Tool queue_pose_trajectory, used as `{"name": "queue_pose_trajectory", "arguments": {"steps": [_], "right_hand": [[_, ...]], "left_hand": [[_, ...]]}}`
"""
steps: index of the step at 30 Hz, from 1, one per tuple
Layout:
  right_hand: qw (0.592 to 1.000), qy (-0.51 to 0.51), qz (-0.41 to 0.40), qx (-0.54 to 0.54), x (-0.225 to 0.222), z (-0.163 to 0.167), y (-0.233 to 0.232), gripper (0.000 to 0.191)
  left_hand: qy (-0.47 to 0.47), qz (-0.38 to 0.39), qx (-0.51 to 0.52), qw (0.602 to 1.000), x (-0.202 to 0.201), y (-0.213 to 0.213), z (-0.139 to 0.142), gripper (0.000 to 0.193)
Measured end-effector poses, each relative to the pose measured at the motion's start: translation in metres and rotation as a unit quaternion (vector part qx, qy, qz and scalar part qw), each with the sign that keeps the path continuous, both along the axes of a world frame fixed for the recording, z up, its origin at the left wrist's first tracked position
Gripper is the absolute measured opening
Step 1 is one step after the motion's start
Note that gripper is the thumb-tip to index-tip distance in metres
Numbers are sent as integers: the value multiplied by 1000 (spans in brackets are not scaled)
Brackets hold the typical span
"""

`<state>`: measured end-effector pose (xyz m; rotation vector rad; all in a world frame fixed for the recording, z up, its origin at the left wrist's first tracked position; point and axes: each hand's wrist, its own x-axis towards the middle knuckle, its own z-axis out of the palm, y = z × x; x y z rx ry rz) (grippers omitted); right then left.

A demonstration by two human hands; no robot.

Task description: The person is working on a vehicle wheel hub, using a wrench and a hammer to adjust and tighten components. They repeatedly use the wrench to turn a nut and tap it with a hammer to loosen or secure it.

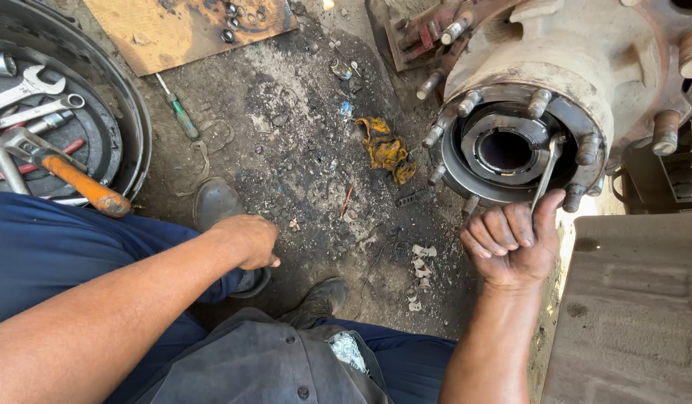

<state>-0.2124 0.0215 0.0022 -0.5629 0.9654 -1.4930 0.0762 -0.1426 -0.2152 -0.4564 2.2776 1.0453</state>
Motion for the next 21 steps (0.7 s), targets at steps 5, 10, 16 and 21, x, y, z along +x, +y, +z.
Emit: {"name": "queue_pose_trajectory", "arguments": {"steps": [5, 10, 16, 21], "right_hand": [[998, 8, 64, -14, -4, 5, -4, 78], [998, -35, -50, -32, 55, 14, -48, 75], [937, -56, -336, -81, 97, 8, -166, 65], [968, 36, -243, -45, 125, -10, -126, 66]], "left_hand": [[-12, 6, 7, 1000, 1, -1, -1, 58], [-13, -24, -17, 999, -4, 2, -10, 63], [5, -59, -27, 998, -9, 8, -12, 59], [27, 17, -22, 999, -8, 9, -12, 52]]}}
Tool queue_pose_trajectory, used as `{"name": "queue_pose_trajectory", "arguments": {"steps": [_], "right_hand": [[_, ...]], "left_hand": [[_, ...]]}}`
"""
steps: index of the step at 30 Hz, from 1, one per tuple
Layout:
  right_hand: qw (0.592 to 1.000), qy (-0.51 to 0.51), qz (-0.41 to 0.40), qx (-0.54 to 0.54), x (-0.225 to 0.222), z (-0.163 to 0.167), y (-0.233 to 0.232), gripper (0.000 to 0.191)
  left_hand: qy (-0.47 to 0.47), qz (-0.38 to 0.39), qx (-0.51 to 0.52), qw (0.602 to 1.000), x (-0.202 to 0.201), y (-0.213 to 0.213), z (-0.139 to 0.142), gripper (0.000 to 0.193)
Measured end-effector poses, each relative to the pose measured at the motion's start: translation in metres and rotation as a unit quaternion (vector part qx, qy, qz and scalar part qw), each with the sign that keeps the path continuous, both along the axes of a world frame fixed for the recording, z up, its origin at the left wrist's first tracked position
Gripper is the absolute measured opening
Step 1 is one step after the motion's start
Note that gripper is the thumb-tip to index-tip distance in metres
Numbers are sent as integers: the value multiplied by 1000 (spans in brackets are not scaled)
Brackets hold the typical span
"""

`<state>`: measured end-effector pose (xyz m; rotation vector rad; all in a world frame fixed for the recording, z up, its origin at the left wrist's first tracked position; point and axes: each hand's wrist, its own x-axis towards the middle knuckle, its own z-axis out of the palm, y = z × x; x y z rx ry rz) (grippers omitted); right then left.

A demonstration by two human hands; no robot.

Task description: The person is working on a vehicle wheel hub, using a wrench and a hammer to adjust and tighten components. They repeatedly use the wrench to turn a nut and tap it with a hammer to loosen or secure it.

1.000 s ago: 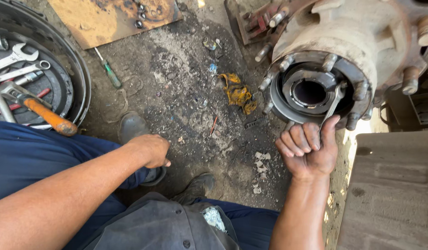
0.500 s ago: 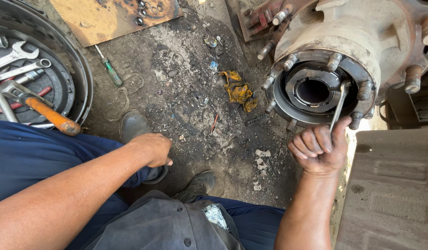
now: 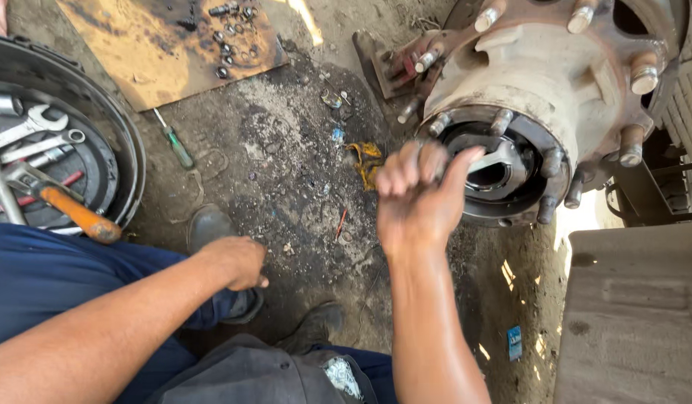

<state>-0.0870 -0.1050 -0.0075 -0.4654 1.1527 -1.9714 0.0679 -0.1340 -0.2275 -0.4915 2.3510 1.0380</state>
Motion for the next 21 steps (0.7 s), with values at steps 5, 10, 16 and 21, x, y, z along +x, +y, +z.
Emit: {"name": "queue_pose_trajectory", "arguments": {"steps": [5, 10, 16, 21], "right_hand": [[995, 0, 94, 45, -29, 10, 66, 69], [982, -10, 164, 90, -76, 17, 102, 71], [964, -12, 264, 28, -118, 7, 120, 73], [963, -26, 269, 1, -111, 10, 108, 72]], "left_hand": [[-14, -10, 3, 1000, 0, 2, -6, 54], [-24, -22, 7, 999, 1, 1, -6, 59], [-50, -14, 21, 998, 4, -3, 5, 56], [-46, -16, 21, 999, 5, -6, 6, 55]]}}
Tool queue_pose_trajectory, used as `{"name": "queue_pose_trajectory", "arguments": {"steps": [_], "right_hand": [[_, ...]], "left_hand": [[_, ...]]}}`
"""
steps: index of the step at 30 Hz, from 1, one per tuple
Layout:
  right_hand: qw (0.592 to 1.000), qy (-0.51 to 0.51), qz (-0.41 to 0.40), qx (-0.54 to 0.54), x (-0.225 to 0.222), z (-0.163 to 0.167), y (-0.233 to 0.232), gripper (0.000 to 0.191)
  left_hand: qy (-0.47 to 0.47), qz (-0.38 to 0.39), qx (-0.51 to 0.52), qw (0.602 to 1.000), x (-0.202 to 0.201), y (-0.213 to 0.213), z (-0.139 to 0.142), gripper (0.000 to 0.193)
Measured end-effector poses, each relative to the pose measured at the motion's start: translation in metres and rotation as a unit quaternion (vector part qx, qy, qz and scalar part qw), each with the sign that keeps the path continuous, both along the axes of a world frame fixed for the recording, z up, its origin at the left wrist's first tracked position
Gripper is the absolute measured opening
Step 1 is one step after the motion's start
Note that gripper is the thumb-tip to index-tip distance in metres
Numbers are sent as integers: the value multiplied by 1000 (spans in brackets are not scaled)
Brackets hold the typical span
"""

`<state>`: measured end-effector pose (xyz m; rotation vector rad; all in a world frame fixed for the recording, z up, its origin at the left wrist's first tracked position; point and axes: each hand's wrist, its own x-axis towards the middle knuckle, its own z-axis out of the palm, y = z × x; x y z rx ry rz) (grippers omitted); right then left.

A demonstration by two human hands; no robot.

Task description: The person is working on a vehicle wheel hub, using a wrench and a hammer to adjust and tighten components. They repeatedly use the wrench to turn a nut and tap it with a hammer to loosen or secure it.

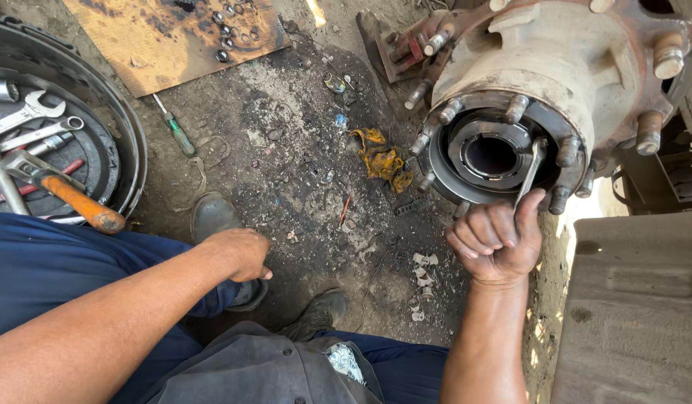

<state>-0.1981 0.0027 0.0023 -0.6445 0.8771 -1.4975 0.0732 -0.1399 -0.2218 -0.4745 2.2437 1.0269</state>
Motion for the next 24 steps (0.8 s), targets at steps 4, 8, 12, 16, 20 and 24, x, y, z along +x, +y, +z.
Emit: {"name": "queue_pose_trajectory", "arguments": {"steps": [4, 8, 12, 16, 20, 24], "right_hand": [[997, -20, -78, -9, 55, 7, -42, 76], [939, -70, -332, -46, 83, 10, -134, 64], [943, -44, -330, -24, 99, 9, -129, 65], [975, 3, -224, -10, 95, -2, -71, 68], [985, 30, -165, 44, 60, 8, -32, 69], [991, 22, -116, 58, 36, 16, -9, 70]], "left_hand": [[-6, 13, 5, 1000, -5, 3, -7, 58], [29, -28, -8, 999, -11, 10, -10, 61], [18, 1, -15, 1000, -11, 12, -6, 59], [19, 20, -29, 999, -9, 14, -1, 55], [25, 7, -25, 999, -7, 14, 1, 55], [9, -6, -20, 1000, -8, 12, 2, 58]]}}
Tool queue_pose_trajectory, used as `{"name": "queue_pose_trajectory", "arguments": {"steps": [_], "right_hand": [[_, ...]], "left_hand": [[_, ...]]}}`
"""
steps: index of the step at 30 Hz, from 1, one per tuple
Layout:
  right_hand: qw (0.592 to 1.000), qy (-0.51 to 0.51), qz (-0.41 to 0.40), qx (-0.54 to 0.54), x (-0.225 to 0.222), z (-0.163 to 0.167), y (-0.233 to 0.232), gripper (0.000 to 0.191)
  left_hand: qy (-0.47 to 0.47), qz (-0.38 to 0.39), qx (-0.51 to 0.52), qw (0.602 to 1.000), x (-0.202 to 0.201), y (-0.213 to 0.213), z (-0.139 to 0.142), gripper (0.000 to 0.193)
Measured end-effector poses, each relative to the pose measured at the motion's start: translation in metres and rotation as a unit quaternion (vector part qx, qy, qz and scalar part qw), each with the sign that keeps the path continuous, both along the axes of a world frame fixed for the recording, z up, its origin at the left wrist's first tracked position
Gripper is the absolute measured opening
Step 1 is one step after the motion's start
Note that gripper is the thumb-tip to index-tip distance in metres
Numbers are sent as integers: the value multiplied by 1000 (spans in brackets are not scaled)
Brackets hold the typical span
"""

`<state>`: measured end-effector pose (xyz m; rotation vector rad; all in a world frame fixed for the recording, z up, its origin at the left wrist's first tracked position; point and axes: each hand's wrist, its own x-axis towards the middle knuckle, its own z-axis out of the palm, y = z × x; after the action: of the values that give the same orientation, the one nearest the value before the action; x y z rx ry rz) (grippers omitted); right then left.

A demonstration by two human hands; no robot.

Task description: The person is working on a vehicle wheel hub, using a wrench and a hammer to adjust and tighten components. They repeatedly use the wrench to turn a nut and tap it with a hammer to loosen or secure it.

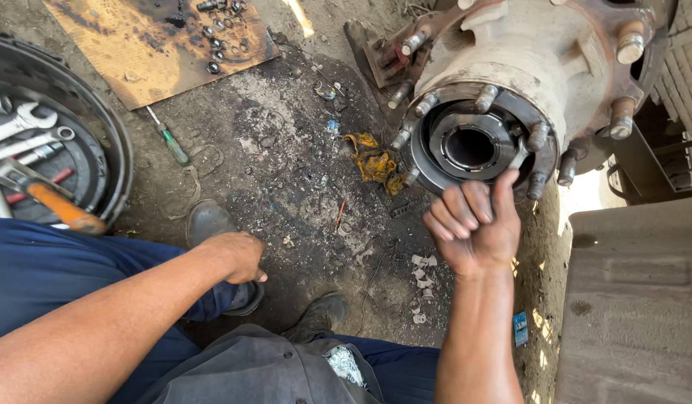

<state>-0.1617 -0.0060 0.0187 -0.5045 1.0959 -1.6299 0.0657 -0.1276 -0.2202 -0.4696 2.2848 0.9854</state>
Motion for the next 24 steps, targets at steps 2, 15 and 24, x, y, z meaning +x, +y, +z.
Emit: {"name": "queue_pose_trajectory", "arguments": {"steps": [2, 15, 24], "right_hand": [[999, -12, 31, -9, -3, -2, 9, 72], [987, -90, 130, -40, -30, -11, 4, 71], [936, 205, -283, 50, 8, -13, 1, 38]], "left_hand": [[-11, 0, 7, 1000, 0, -1, 1, 58], [-2, 10, 6, 1000, 4, -8, -1, 59], [3, -8, 8, 1000, 4, -11, -2, 57]]}}
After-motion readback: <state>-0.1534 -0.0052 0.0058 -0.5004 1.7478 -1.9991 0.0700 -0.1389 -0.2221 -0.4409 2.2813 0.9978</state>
